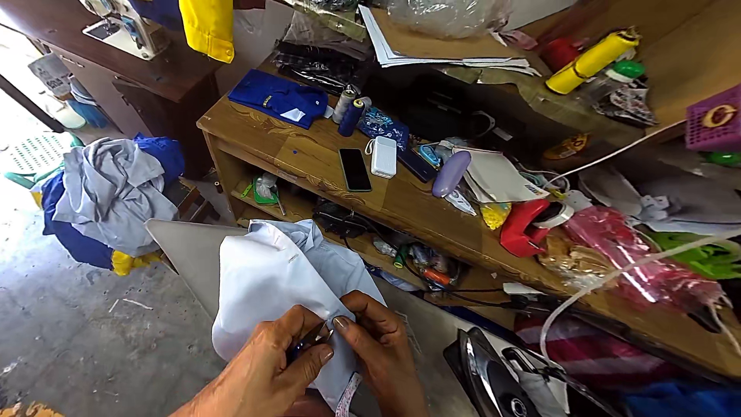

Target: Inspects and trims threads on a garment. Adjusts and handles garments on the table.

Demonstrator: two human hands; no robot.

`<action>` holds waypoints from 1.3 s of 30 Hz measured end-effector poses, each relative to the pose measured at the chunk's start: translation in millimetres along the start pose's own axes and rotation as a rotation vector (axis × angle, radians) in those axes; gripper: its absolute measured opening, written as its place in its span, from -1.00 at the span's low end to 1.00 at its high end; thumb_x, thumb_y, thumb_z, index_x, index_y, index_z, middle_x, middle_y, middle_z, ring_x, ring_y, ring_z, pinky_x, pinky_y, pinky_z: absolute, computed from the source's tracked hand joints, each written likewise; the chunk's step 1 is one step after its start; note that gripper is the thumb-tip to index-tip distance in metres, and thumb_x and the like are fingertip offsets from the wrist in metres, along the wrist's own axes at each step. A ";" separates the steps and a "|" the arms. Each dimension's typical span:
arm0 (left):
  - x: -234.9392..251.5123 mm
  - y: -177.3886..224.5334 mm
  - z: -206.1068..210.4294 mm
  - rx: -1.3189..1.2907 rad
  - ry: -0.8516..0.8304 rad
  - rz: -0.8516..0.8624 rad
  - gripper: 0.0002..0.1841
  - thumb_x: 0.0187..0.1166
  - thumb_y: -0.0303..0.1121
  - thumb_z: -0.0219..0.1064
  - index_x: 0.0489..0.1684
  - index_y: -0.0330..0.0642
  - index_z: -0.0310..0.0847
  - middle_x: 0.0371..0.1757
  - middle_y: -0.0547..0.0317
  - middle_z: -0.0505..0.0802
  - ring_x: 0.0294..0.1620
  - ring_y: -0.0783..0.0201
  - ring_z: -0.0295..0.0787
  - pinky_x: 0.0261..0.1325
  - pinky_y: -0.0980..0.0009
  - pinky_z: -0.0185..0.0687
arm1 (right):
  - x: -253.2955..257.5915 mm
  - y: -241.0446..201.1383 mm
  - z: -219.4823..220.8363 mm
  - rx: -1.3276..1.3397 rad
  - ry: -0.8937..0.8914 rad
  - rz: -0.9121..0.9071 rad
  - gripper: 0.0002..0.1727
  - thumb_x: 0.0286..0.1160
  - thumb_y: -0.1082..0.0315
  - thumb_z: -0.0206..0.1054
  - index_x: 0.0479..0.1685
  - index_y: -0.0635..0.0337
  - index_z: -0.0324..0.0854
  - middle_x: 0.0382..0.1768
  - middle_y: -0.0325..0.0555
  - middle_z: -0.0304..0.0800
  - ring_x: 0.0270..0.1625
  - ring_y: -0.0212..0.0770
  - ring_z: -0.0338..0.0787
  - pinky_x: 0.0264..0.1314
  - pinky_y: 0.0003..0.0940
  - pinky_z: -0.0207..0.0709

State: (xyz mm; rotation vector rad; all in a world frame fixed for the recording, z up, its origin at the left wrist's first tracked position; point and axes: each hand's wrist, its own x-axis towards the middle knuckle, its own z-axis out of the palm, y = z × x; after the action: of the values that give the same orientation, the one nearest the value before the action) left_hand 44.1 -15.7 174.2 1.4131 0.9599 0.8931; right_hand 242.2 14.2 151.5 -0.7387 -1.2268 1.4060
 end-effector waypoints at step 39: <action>2.0 -6.2 1.0 -0.242 0.026 -0.039 -0.83 0.76 -0.32 0.25 0.03 -0.21 0.67 -0.49 0.36 0.73 -0.63 0.56 0.59 -0.60 0.66 0.53 | -4.0 11.6 12.5 -0.135 0.069 -0.119 -0.87 0.54 0.49 0.31 -0.16 0.29 0.78 -0.26 -0.18 0.82 -0.22 -0.46 0.79 -0.12 -0.58 0.71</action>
State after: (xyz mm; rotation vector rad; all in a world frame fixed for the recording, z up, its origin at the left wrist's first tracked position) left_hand 45.4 -14.1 167.9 1.1764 0.8647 0.9666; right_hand 228.0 8.2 143.2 -0.7874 -1.2995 1.1998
